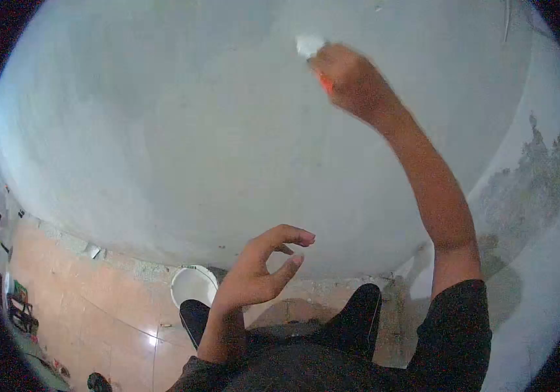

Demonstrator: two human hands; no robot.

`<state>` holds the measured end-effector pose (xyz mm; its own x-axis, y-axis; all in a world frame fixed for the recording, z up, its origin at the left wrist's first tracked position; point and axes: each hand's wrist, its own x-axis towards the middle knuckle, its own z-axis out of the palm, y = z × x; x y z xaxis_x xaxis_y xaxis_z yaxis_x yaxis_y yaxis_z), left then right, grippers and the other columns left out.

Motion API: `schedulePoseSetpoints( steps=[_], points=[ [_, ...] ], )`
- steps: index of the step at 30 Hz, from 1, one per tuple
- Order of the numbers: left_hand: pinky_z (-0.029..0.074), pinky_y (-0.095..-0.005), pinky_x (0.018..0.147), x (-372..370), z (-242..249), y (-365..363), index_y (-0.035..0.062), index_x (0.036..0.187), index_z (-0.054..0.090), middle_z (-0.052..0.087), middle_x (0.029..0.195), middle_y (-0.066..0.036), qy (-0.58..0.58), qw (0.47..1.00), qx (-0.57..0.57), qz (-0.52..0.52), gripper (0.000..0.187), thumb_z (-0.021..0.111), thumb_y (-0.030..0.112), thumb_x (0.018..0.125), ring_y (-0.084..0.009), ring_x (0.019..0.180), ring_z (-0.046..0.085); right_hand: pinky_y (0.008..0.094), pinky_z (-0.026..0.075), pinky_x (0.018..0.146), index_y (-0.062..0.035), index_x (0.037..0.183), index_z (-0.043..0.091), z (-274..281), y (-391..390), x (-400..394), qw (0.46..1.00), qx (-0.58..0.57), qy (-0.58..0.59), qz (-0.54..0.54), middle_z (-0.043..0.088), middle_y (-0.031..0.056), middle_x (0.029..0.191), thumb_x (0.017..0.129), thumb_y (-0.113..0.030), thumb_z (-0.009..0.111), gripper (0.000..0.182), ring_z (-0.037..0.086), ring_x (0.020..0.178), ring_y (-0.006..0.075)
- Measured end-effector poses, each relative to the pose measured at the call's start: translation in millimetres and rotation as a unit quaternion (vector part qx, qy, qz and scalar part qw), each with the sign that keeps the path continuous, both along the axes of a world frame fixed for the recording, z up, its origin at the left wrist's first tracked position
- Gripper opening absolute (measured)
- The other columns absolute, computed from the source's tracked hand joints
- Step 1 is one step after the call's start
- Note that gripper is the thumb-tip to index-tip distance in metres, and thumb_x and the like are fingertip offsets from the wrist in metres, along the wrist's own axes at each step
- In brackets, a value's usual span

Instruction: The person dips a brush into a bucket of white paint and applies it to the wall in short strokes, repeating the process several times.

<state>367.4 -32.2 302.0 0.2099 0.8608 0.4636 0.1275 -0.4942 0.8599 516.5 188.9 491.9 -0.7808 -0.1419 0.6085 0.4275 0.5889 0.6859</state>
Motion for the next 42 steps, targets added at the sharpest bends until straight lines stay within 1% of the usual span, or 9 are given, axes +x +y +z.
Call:
schedulePoseSetpoints(
  steps=[3, 4, 6, 9, 16, 21, 28, 36, 42],
  points=[
    [0.047, -0.0368, 0.091, 0.0, -3.1, 3.9, 0.0059, 0.115, 0.06, 0.063, 0.115, -0.01, 0.007, 1.0, 0.004, -0.003, 0.03, 0.059, 0.003, 0.085, -0.0227, 0.109, 0.06, 0.0348, 0.054, 0.077, 0.0015, 0.088, 0.061, -67.0, 8.2, 0.5, 0.993, -0.088, -0.079, -0.028, 0.061, 0.0155, 0.086, 0.074, -0.006, 0.067, 0.017, 0.062, 0.081, 0.0286],
    [0.048, -0.0374, 0.089, 0.2, -5.5, 5.4, 0.0062, 0.116, 0.059, 0.063, 0.115, -0.01, 0.021, 1.0, 0.009, -0.002, 0.028, 0.059, 0.006, 0.088, -0.0224, 0.107, 0.06, 0.0327, 0.054, 0.074, -0.0002, 0.084, 0.06, -88.6, 3.6, 0.0, 0.993, 0.006, -0.11, -0.043, 0.061, 0.0138, 0.086, 0.071, -0.008, 0.068, 0.017, 0.062, 0.083, 0.0274],
    [0.049, -0.0371, 0.089, 1.7, -11.6, 7.0, 0.0059, 0.116, 0.059, 0.063, 0.115, -0.01, 0.021, 1.0, 0.009, 0.0, 0.028, 0.059, 0.005, 0.088, -0.0222, 0.107, 0.061, 0.0344, 0.051, 0.082, -0.0014, 0.082, 0.059, -132.3, -0.7, 7.5, 0.977, -0.13, -0.154, -0.077, 0.061, 0.012, 0.086, 0.069, -0.011, 0.069, 0.019, 0.062, 0.086, 0.0262],
    [0.047, -0.0363, 0.091, 5.9, -9.9, 2.2, 0.0049, 0.113, 0.061, 0.063, 0.113, -0.01, 0.009, 1.0, -0.006, 0.012, 0.028, 0.058, 0.003, 0.085, -0.0223, 0.107, 0.06, 0.0371, 0.051, 0.08, -0.0018, 0.081, 0.059, -182.1, -5.3, 20.3, 0.977, -0.166, -0.136, 0.017, 0.061, 0.0117, 0.084, 0.071, -0.012, 0.068, 0.017, 0.061, 0.082, 0.0268],
    [0.049, -0.036, 0.085, 10.5, 6.4, -0.5, 0.0037, 0.106, 0.064, 0.066, 0.105, -0.011, -0.022, 0.999, 0.039, 0.032, 0.025, 0.057, 0.0, 0.083, -0.0237, 0.101, 0.063, 0.0384, 0.052, 0.074, -0.0005, 0.092, 0.061, -166.5, -20.4, 49.7, 0.932, -0.359, -0.043, 0.014, 0.06, 0.0132, 0.085, 0.077, -0.003, 0.062, 0.015, 0.061, 0.08, 0.0298],
    [0.051, -0.0359, 0.069, 33.0, 15.0, -25.4, 0.0027, 0.087, 0.063, 0.067, 0.09, -0.011, -0.182, 0.95, 0.23, 0.104, 0.011, 0.064, 0.007, 0.077, -0.0247, 0.075, 0.064, 0.039, 0.054, 0.072, 0.0007, 0.096, 0.061, -130.4, -24.5, 65.7, 0.947, -0.286, 0.112, 0.096, 0.062, 0.0138, 0.089, 0.079, 0.003, 0.065, 0.018, 0.063, 0.083, 0.0301],
    [0.036, -0.0318, 0.061, 69.0, 25.6, -53.4, 0.0116, 0.075, 0.045, 0.048, 0.074, -0.002, -0.249, 0.898, 0.361, 0.025, 0.019, 0.046, 0.024, 0.089, -0.016, 0.062, 0.045, 0.0373, 0.056, 0.078, -0.0002, 0.095, 0.061, -132.7, -28.0, 68.9, 0.958, -0.23, 0.121, 0.123, 0.063, 0.0135, 0.095, 0.077, 0.003, 0.067, 0.02, 0.064, 0.088, 0.0282],
    [0.019, -0.027, 0.051, 79.3, 58.6, -78.4, 0.0218, 0.063, 0.026, 0.026, 0.056, 0.008, -0.303, 0.806, 0.508, -0.027, 0.047, 0.025, 0.044, 0.104, -0.0061, 0.047, 0.023, 0.0326, 0.055, 0.085, 0.0079, 0.092, 0.061, -215.0, -9.3, 48.5, 0.993, 0.013, -0.033, -0.109, 0.06, 0.0207, 0.095, 0.071, -0.007, 0.063, 0.025, 0.06, 0.096, 0.0329],
    [0.036, -0.0315, 0.057, 68.7, 45.4, -68.4, 0.0146, 0.065, 0.04, 0.042, 0.059, 0.001, -0.206, 0.874, 0.419, 0.137, 0.029, 0.048, 0.027, 0.09, -0.0167, 0.058, 0.045, 0.0341, 0.054, 0.085, 0.0085, 0.087, 0.063, -276.3, -21.3, 50.6, 0.98, -0.125, -0.095, -0.123, 0.06, 0.0184, 0.091, 0.072, -0.01, 0.066, 0.024, 0.06, 0.092, 0.0328]
  ],
)
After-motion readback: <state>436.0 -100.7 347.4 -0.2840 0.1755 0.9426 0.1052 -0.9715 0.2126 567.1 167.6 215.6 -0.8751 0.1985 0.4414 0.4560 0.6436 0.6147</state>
